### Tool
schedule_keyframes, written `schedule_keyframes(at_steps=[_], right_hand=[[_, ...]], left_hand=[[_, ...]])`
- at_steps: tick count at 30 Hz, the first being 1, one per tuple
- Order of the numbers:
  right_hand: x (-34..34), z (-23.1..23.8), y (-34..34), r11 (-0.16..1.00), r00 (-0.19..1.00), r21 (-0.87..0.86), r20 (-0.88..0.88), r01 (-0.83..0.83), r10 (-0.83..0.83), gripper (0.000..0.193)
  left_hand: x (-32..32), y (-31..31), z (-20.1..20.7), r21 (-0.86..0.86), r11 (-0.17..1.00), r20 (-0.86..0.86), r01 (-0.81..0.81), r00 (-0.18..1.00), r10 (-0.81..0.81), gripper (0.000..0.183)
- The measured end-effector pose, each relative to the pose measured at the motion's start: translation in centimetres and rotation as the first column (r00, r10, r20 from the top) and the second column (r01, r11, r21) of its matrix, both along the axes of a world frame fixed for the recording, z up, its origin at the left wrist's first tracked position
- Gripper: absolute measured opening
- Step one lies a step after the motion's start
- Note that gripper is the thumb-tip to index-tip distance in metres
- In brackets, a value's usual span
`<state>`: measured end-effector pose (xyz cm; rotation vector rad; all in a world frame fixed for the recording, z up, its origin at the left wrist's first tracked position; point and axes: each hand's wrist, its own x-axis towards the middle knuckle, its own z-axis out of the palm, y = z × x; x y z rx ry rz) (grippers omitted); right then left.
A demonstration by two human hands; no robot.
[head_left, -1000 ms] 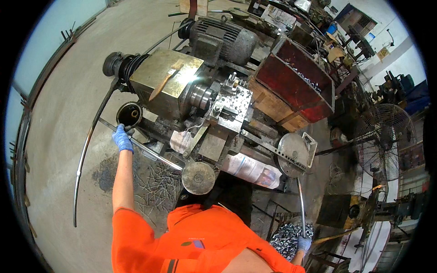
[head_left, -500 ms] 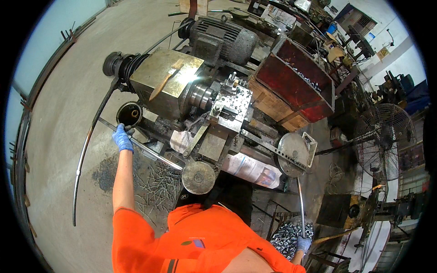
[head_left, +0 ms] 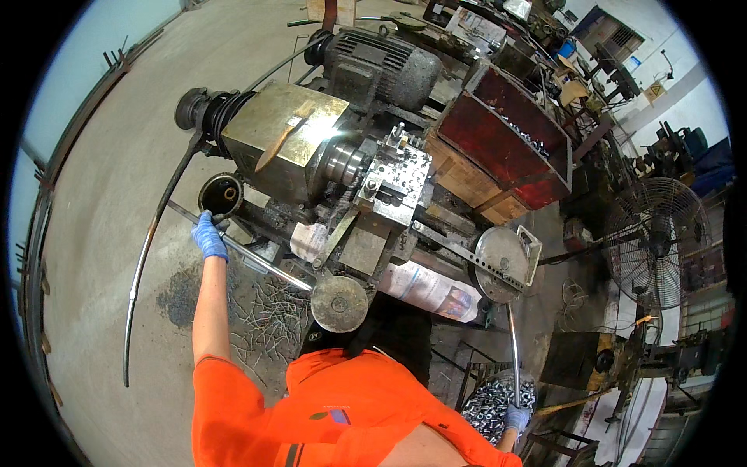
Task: The person inserts metal components into a machine, operates a lever to process them, and then removes the finished parts and places them into a bin.
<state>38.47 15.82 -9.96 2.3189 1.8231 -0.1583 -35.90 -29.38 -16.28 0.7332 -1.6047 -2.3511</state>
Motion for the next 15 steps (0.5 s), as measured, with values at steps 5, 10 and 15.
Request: schedule_keyframes(at_steps=[5, 10, 15], right_hand=[[3.0, -3.4, 0.8, 0.990, 1.000, 0.140, 0.003, 0.005, -0.006, 0.043], [3.8, -4.0, 0.6, 0.983, 1.000, 0.183, -0.010, -0.021, 0.023, 0.040], [1.1, -1.7, -0.5, 0.986, 1.000, 0.168, -0.006, 0.016, -0.016, 0.040]], left_hand=[[0.1, 0.2, 0.3, 0.009, 1.000, -0.010, 0.003, 1.000, -0.003, 0.015], [-0.1, -0.2, -0.3, 0.020, 1.000, -0.018, 0.021, 1.000, -0.021, 0.015], [-0.2, -0.3, -0.3, 0.021, 1.000, 0.002, 0.016, 1.000, -0.016, 0.016]])
